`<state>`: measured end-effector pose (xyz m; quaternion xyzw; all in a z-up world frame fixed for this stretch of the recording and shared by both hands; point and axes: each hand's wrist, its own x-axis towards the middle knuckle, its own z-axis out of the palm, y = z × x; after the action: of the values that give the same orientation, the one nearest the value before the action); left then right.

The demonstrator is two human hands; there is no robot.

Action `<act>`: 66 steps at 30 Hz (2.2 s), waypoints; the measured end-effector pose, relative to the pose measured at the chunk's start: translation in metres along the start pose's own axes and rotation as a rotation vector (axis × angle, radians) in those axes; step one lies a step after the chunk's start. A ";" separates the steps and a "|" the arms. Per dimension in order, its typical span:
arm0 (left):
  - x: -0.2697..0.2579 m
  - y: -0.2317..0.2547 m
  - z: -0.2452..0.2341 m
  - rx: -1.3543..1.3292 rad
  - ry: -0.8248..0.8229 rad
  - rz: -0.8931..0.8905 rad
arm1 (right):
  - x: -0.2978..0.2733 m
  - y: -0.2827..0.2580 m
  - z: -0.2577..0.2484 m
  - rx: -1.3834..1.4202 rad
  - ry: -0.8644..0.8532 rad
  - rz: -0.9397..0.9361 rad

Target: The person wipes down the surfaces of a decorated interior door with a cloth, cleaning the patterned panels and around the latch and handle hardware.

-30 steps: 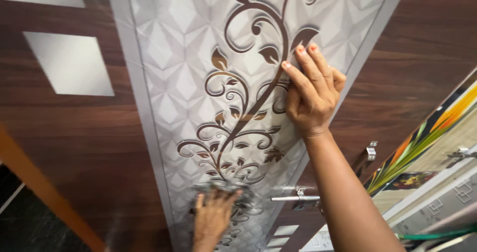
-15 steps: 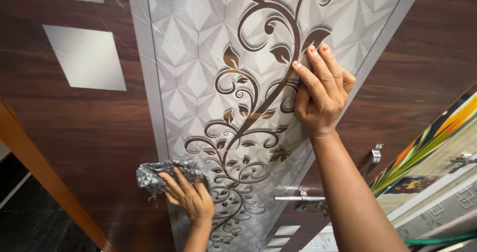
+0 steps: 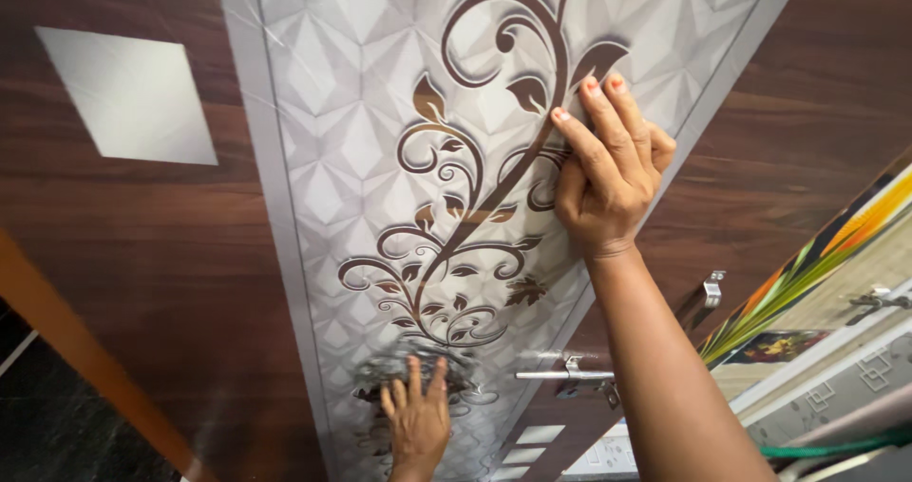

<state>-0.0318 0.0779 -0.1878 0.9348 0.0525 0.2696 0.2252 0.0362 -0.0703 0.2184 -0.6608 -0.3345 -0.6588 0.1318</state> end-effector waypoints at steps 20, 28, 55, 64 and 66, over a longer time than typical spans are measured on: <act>-0.020 -0.010 0.056 0.001 -0.294 0.804 | 0.000 0.001 0.001 0.001 0.018 -0.013; -0.027 -0.053 -0.020 0.092 -0.351 0.348 | 0.000 0.002 0.001 0.014 0.023 -0.020; 0.035 0.010 -0.079 0.034 0.096 0.299 | -0.292 -0.131 -0.054 0.431 -0.529 1.135; 0.032 0.003 -0.080 0.141 -0.092 0.254 | -0.337 -0.168 -0.035 0.514 -0.534 1.076; 0.028 -0.002 -0.075 0.146 -0.096 0.250 | -0.339 -0.171 -0.033 0.469 -0.536 1.117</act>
<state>-0.0481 0.1153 -0.1184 0.9597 -0.0558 0.2459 0.1237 -0.0635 -0.0549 -0.1488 -0.8297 -0.0973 -0.2139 0.5063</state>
